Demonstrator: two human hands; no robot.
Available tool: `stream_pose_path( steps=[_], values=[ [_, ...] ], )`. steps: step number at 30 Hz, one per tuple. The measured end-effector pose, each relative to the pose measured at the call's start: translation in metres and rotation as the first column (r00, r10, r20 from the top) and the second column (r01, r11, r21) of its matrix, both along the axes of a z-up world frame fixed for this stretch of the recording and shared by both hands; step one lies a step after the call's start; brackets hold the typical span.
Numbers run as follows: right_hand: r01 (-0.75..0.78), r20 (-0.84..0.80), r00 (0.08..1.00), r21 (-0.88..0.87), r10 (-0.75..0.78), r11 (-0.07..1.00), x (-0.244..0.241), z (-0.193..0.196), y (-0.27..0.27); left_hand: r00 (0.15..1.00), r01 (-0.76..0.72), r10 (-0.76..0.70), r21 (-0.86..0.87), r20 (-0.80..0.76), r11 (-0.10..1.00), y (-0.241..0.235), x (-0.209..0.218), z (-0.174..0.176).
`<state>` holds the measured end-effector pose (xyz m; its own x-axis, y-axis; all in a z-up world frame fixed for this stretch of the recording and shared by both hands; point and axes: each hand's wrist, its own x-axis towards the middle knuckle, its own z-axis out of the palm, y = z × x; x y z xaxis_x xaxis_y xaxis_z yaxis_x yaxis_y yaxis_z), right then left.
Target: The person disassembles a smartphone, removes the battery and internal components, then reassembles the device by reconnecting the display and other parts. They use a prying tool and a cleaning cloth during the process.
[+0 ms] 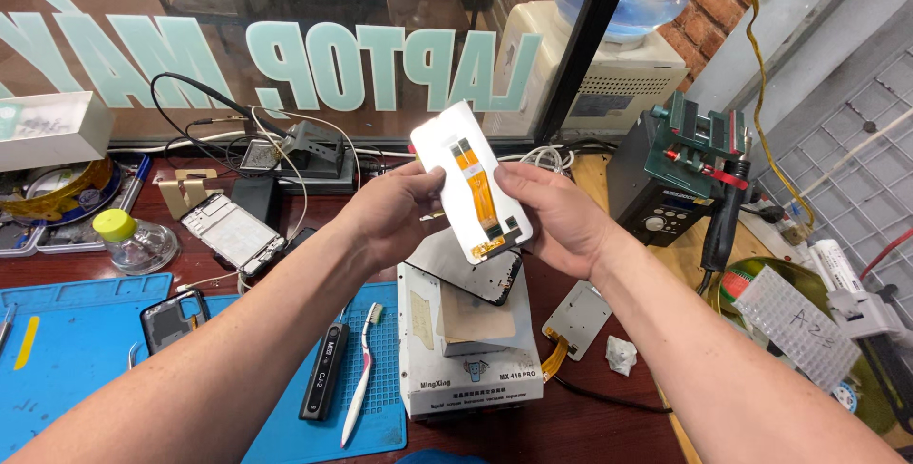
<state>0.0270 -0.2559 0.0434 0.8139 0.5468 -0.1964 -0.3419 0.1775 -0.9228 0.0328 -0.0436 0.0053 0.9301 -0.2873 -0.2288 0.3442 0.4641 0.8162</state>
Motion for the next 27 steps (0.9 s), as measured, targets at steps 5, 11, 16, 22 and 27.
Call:
stream_pose_path(
  steps=[5, 11, 16, 22, 27],
  values=[
    [-0.076, -0.207, 0.971, 0.203, 0.119, 0.976, -0.010, 0.012, 0.005, 0.999, 0.050, -0.051, -0.043, -0.013, 0.998, 0.001, -0.001, 0.005],
    [-0.008, -0.079, 0.997, 0.120, 0.018, 0.993, -0.003, 0.003, 0.006, 0.881, -0.429, 0.269, 0.418, 0.388, 0.801, -0.010, -0.018, 0.016],
    [0.088, 0.016, 0.996, 0.053, -0.089, 0.995, 0.000, 0.003, 0.019, 0.807, -0.402, 0.007, 0.542, 0.590, 0.737, -0.027, -0.046, 0.024],
    [0.200, -0.059, 0.979, 0.108, -0.195, 0.974, -0.007, 0.003, 0.029, 0.794, -0.424, -0.014, 0.570, 0.608, 0.704, -0.028, -0.059, 0.021],
    [0.153, -0.018, 0.988, 0.120, -0.152, 0.981, -0.007, 0.000, 0.026, 0.699, -0.535, -0.053, 0.571, 0.713, 0.623, -0.025, -0.061, 0.013]
  ],
)
